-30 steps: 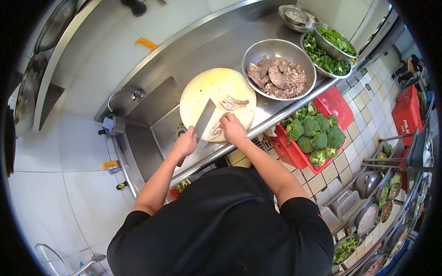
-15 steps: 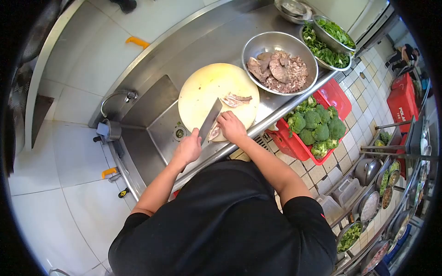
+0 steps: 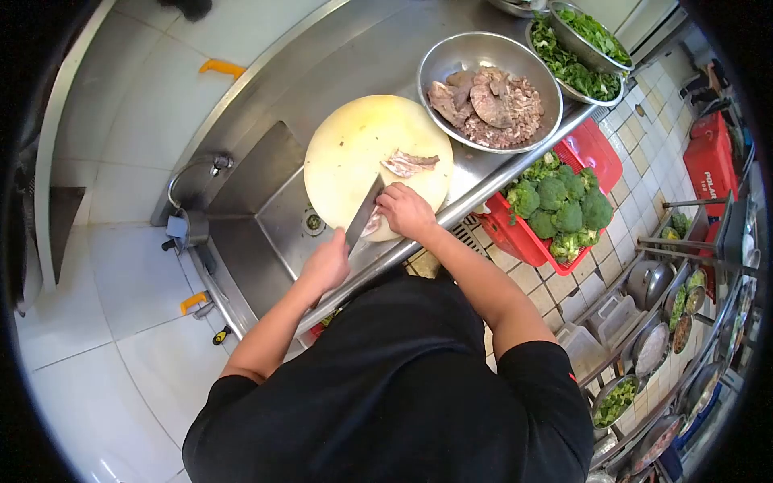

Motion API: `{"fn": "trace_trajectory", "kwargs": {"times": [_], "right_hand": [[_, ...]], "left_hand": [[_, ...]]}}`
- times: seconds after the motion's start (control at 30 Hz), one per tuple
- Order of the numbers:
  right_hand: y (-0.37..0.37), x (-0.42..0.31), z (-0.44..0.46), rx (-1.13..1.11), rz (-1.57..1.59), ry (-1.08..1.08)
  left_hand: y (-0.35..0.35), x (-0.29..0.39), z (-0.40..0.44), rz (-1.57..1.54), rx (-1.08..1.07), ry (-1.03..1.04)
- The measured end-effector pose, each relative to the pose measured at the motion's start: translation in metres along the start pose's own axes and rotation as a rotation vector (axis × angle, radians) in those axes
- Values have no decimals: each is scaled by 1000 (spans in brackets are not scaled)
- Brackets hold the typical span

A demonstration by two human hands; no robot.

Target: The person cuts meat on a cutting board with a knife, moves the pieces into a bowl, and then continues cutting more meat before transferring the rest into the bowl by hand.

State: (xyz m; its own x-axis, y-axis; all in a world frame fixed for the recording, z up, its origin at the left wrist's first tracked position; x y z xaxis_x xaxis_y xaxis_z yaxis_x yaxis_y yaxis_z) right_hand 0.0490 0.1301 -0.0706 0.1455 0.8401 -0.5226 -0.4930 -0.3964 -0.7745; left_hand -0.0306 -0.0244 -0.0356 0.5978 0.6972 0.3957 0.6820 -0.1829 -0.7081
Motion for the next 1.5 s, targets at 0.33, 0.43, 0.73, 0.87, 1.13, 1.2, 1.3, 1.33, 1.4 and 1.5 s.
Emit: {"fn": "trace_trajectory", "kwargs": {"times": [0.33, 0.43, 0.73, 0.87, 1.13, 1.2, 1.3, 1.33, 1.4, 1.5], "right_hand": [[-4, 18, -3, -2, 227, 114], [-16, 24, -6, 103, 127, 138], [0, 10, -2, -28, -22, 3], [0, 12, -2, -33, -26, 7], [-8, 9, -3, -19, -10, 24], [-5, 20, -4, -34, 50, 67], [0, 36, -4, -54, 83, 121], [1, 38, -5, -61, 88, 142], [0, 35, -3, -73, 50, 121], [-1, 27, -4, -52, 25, 77]], "left_hand": [[3, 1, 24, -1, 88, 54], [-21, 14, 2, 26, 87, 55], [0, 14, -4, 42, 39, 20], [14, 12, 19, -1, 81, 36], [22, 8, 10, -7, 65, -16], [10, 18, 24, -35, 98, 40], [-7, 22, 15, -35, 95, 40], [-10, 23, 9, -30, 102, 58], [-11, 25, -6, -16, 113, 95], [-6, 18, -17, 8, 60, 56]]}}
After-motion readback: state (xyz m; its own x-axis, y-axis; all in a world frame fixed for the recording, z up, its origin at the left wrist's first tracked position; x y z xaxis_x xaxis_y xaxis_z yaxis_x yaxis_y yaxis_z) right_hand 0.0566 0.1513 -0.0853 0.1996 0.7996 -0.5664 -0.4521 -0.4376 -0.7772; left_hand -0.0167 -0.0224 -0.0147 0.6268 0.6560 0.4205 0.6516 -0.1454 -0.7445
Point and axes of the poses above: each hand's wrist, its own z-axis towards the middle knuckle, its own y-axis out of the palm, x = y × z, the point moved 9 cm from there along z, towards the middle knuckle, and after that the axes turned 6 degrees about -z, right-handed, at the moved point
